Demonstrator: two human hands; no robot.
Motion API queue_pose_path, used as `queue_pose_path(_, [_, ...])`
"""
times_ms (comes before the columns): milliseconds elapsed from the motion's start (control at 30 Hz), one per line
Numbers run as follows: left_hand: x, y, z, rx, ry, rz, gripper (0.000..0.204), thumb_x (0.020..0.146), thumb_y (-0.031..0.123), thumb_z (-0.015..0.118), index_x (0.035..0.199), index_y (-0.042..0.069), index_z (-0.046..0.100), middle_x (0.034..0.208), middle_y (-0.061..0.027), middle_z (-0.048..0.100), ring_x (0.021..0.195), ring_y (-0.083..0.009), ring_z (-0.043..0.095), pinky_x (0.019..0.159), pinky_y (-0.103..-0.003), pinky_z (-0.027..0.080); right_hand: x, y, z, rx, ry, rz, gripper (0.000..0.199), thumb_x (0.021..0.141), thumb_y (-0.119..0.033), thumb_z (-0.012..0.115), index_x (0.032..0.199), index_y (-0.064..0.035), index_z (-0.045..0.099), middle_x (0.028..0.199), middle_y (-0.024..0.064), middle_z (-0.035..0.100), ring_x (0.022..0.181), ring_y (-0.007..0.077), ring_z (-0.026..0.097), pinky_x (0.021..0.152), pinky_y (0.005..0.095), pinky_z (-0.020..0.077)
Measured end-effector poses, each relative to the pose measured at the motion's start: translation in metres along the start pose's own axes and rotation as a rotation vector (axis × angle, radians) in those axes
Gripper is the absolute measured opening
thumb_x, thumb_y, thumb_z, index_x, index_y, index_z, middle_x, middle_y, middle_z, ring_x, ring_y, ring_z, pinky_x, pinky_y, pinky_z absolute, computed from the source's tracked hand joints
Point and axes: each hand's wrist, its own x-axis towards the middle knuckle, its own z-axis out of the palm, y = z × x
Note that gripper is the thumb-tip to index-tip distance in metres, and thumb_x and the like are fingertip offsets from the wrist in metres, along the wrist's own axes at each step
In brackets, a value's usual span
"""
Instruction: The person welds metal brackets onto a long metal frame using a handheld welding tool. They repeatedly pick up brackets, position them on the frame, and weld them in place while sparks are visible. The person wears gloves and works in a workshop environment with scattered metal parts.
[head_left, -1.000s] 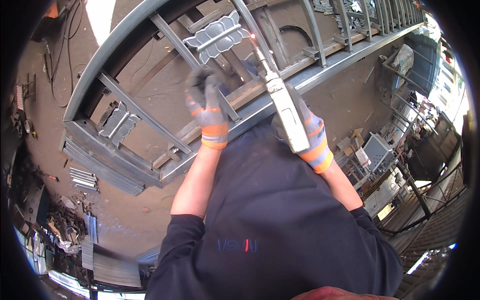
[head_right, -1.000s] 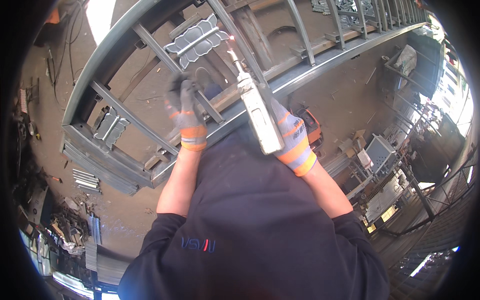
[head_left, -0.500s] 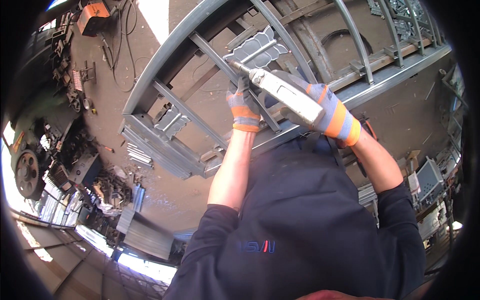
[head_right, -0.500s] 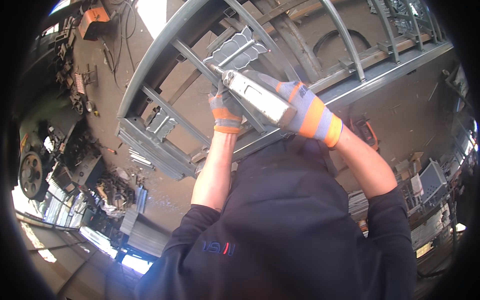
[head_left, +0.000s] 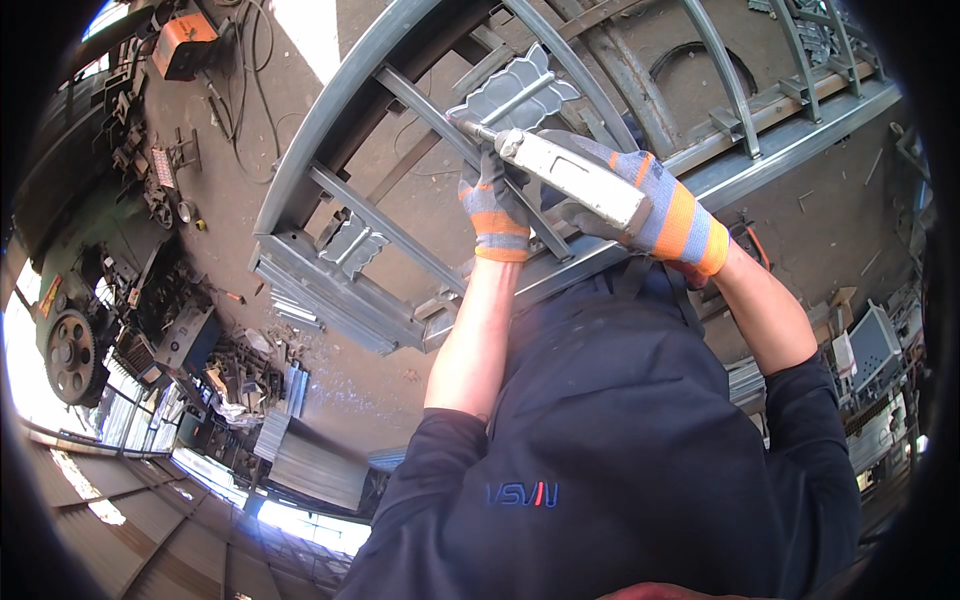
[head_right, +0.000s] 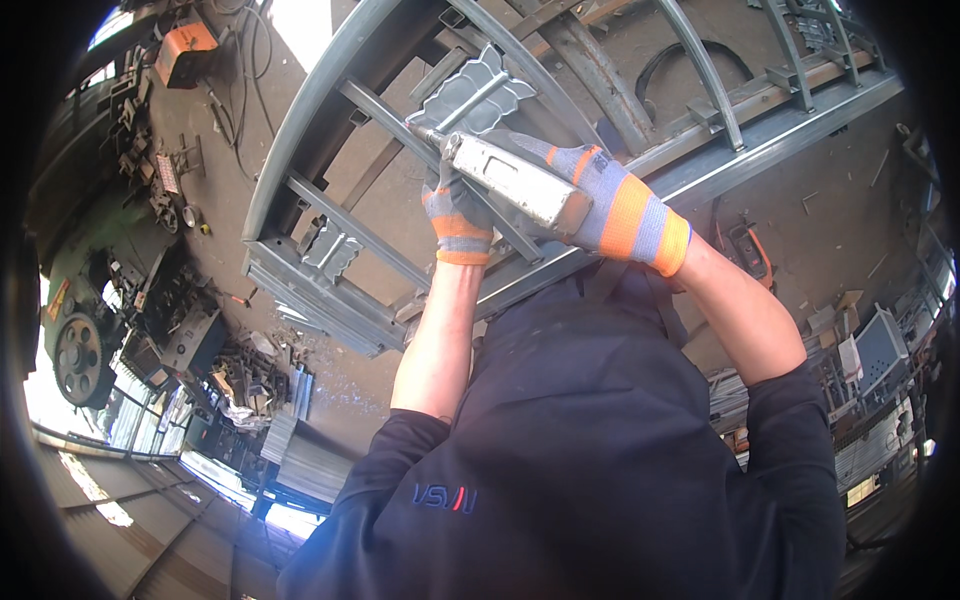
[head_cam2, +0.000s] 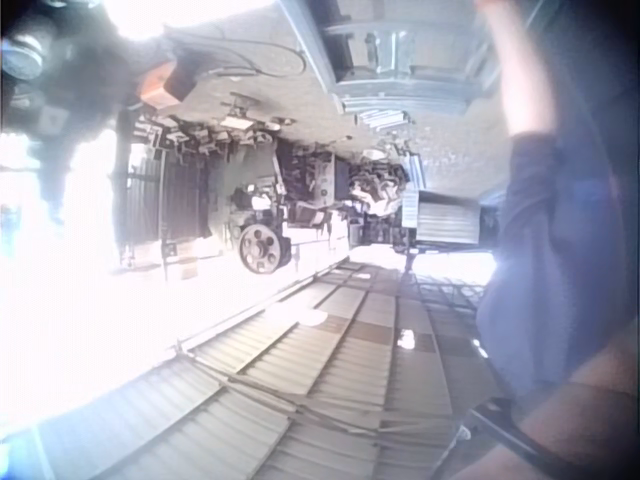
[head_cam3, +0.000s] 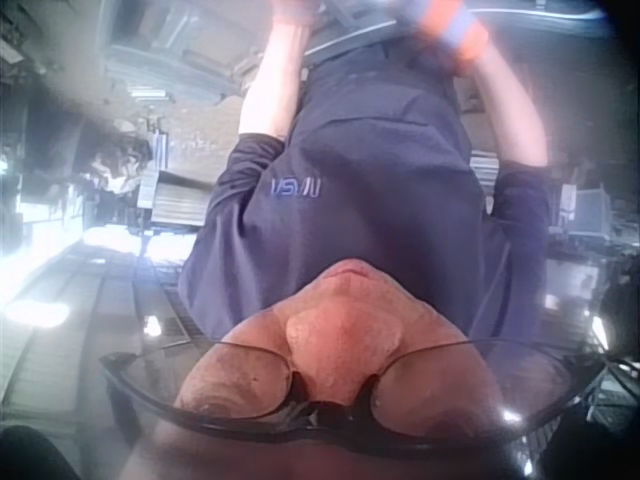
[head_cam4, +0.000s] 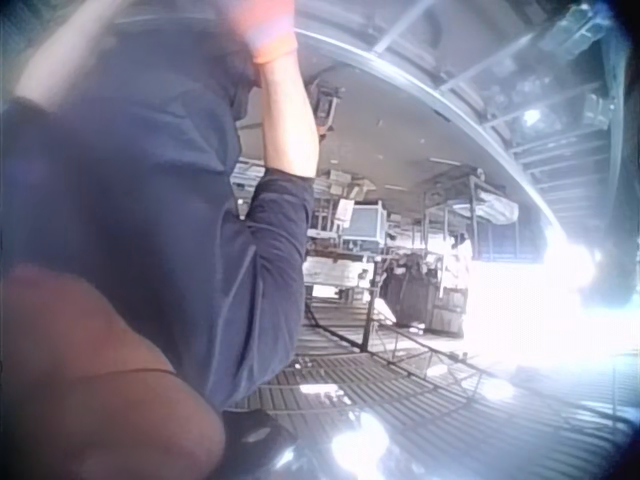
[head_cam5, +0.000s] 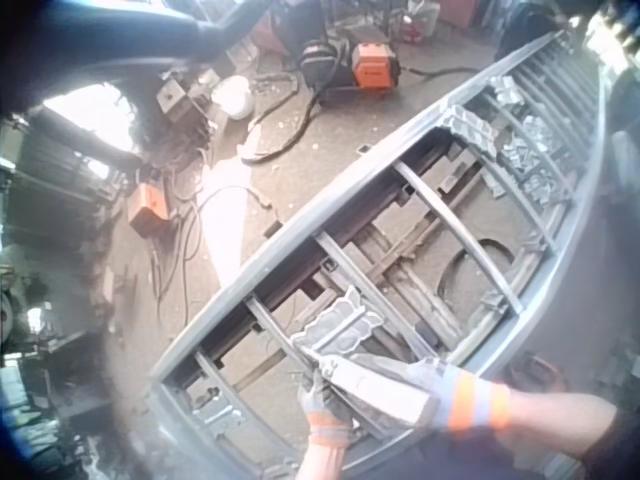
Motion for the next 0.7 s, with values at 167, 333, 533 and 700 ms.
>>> queue_pose_path(167, [-0.002, 0.005, 0.006, -0.155, 0.066, -0.092, 0.024, 0.105, 0.030, 0.073, 0.109, 0.006, 0.071, 0.082, -0.0021, 0.068, 0.066, -0.0125, 0.062, 0.057, -0.029, 0.049, -0.003, 0.000, -0.004, 0.076, -0.089, 0.179, 0.069, 0.093, -0.014, 0.079, 0.156, -0.0005, 0.052, 0.138, 0.0185, 0.071, 0.117, 0.0312, 0.073, 0.101, 0.0370, 0.0559])
queue_pose_path(333, [-0.004, 0.011, 0.010, -0.120, 0.069, -0.098, 0.026, 0.107, 0.030, 0.071, 0.109, 0.004, 0.071, 0.082, -0.0023, 0.069, 0.066, -0.0123, 0.063, 0.057, -0.029, 0.049, 0.000, -0.003, 0.000, 0.029, -0.024, 0.036, 0.068, 0.095, -0.016, 0.081, 0.156, -0.0008, 0.053, 0.143, 0.0185, 0.069, 0.124, 0.0314, 0.071, 0.105, 0.0382, 0.0547])
queue_pose_path(533, [-0.005, 0.010, 0.008, -0.097, 0.067, -0.112, 0.029, 0.110, 0.032, 0.067, 0.114, 0.003, 0.071, 0.085, -0.0019, 0.071, 0.068, -0.0121, 0.065, 0.058, -0.029, 0.050, 0.003, -0.007, 0.002, -0.058, 0.005, -0.037, 0.070, 0.095, -0.016, 0.081, 0.156, -0.0019, 0.052, 0.145, 0.0178, 0.068, 0.129, 0.0325, 0.069, 0.109, 0.0390, 0.0537])
queue_pose_path(700, [0.000, 0.000, -0.003, -0.051, -0.002, -0.111, 0.039, 0.109, 0.041, 0.066, 0.119, 0.004, 0.070, 0.100, -0.0029, 0.074, 0.087, -0.0139, 0.071, 0.074, -0.032, 0.058, 0.002, -0.010, 0.002, 0.040, 0.018, 0.001, 0.072, 0.093, -0.018, 0.083, 0.157, -0.0024, 0.052, 0.142, 0.0172, 0.070, 0.127, 0.0324, 0.071, 0.108, 0.0383, 0.0543])
